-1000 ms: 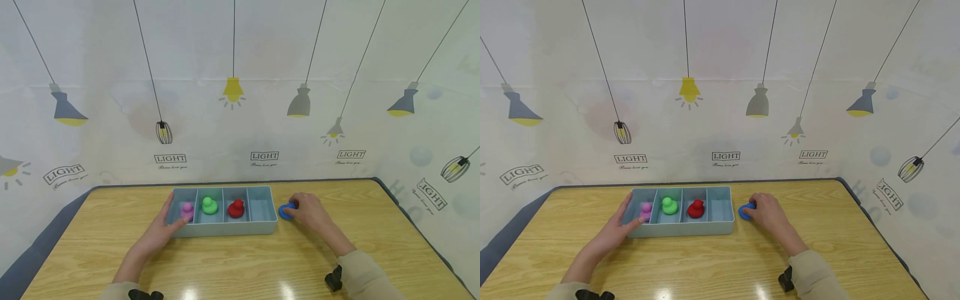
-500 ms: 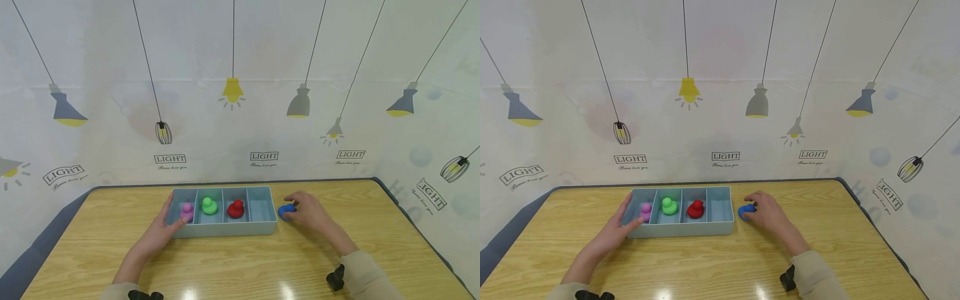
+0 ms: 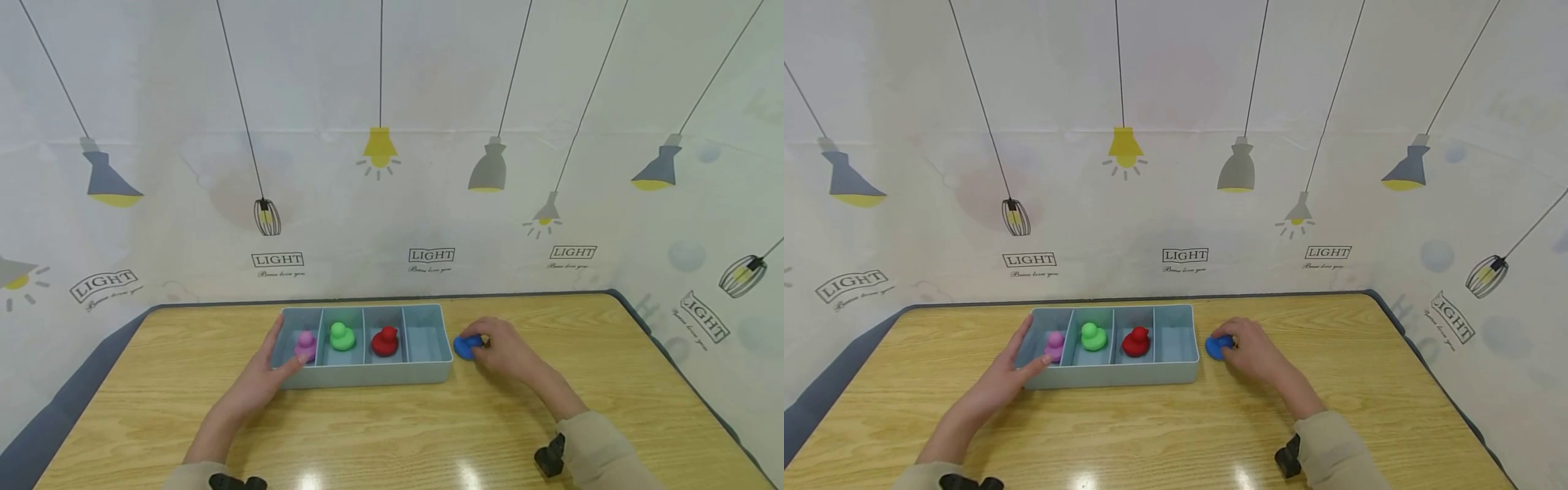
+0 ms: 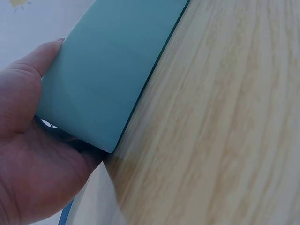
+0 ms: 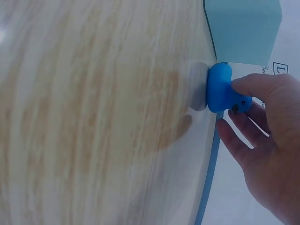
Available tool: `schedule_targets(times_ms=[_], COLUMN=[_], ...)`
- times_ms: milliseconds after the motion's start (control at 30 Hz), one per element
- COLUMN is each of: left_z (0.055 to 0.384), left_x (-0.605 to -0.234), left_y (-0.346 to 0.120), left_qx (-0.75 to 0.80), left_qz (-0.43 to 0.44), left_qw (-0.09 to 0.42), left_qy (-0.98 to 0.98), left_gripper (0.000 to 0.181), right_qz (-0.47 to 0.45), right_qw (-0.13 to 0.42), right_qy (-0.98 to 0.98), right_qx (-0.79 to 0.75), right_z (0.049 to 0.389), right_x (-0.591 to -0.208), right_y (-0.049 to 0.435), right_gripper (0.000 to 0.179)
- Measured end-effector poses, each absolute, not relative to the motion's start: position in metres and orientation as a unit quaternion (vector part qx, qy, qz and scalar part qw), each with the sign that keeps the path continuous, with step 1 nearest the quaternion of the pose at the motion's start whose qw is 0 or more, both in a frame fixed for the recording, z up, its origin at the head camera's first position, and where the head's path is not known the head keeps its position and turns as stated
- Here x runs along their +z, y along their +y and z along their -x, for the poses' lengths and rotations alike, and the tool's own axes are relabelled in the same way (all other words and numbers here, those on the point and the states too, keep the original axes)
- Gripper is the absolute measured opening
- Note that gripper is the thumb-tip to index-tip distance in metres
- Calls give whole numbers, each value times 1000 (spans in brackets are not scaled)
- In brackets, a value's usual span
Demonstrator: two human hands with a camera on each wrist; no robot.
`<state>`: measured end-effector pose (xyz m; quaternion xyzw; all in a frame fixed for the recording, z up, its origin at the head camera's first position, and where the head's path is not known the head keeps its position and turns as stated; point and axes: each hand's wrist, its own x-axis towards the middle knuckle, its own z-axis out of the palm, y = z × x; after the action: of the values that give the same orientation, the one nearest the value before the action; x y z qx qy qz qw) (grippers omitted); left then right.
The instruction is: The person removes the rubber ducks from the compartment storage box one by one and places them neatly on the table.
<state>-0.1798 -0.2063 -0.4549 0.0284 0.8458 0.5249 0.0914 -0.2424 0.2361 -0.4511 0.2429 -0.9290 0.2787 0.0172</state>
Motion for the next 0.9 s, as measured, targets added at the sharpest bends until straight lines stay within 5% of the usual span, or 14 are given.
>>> schedule_targets(times_ms=[900], left_z=[179], left_x=[-456], left_y=[-207], left_qx=[533], left_qz=[-34], left_qw=[91], left_qy=[841], left_gripper=[95], right_qz=[-158], right_qw=[35], right_qy=[-944], right_qx=[287], right_z=[242], right_x=[-459], right_y=[235], right_gripper=[21])
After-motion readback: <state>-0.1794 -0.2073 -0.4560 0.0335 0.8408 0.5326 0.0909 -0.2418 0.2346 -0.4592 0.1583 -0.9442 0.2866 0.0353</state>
